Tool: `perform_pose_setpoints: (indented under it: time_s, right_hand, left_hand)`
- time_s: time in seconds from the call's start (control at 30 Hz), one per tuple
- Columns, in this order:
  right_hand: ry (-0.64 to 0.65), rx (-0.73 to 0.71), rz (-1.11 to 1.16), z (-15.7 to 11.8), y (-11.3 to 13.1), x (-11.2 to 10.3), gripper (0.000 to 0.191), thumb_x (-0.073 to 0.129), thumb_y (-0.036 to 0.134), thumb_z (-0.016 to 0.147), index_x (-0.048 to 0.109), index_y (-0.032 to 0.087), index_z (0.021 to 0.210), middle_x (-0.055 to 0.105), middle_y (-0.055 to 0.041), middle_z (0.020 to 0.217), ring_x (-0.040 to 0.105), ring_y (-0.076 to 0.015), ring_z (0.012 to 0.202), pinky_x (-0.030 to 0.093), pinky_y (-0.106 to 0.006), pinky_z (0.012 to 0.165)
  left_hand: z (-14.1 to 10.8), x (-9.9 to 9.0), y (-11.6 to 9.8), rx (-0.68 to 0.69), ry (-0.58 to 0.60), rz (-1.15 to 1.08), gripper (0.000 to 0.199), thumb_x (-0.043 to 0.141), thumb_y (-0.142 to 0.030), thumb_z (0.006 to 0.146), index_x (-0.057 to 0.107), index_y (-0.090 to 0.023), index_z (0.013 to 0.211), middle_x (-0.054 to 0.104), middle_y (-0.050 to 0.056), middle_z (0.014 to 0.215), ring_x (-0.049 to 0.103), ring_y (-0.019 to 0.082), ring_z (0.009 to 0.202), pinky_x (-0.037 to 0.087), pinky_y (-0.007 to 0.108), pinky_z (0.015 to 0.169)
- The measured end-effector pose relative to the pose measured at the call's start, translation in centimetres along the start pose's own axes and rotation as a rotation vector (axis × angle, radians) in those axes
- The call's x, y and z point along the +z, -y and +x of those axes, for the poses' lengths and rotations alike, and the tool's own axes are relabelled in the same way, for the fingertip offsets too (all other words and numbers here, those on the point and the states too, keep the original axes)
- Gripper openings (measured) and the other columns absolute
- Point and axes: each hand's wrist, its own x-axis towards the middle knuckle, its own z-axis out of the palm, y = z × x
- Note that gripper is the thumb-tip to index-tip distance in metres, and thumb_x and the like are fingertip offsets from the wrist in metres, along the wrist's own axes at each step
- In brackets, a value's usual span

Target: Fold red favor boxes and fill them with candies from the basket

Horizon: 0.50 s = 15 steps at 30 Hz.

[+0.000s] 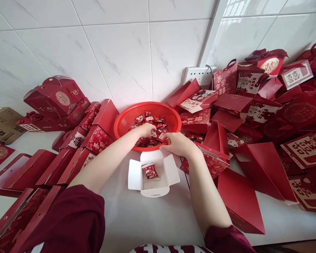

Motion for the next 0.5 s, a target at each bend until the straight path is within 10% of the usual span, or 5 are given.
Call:
perform_pose_setpoints:
  time_s: [0.3, 0.5]
  right_hand:
    - [0.001, -0.023, 0.02, 0.1, -0.1, -0.1, 0.021, 0.064, 0.034, 0.078, 0.064, 0.02, 0.094, 0.068, -0.003, 0.09, 0.059, -0.0166, 0.079, 0.036, -0.024, 0.06]
    - [-0.015, -0.035, 0.005, 0.3, -0.1, 0.0, 0.019, 0.065, 0.036, 0.078, 0.061, 0.019, 0.084, 0.067, -0.0029, 0.08, 0.059, -0.0167, 0.071, 0.035, -0.025, 0.056]
  left_hand:
    - [-0.8, -1.5, -0.5, 0.057, -0.26, -0.145, 0.057, 0.067, -0.015, 0.072, 0.062, -0.02, 0.128, 0.06, 0.008, 0.133, 0.052, 0.027, 0.126, 0.037, 0.034, 0.109]
    - [-7.5, -3.1, -2.4, 0.192, -0.354, -0.459, 0.067, 0.063, -0.033, 0.083, 0.041, -0.017, 0.145, 0.059, 0.01, 0.134, 0.058, 0.022, 0.12, 0.047, 0.032, 0.102]
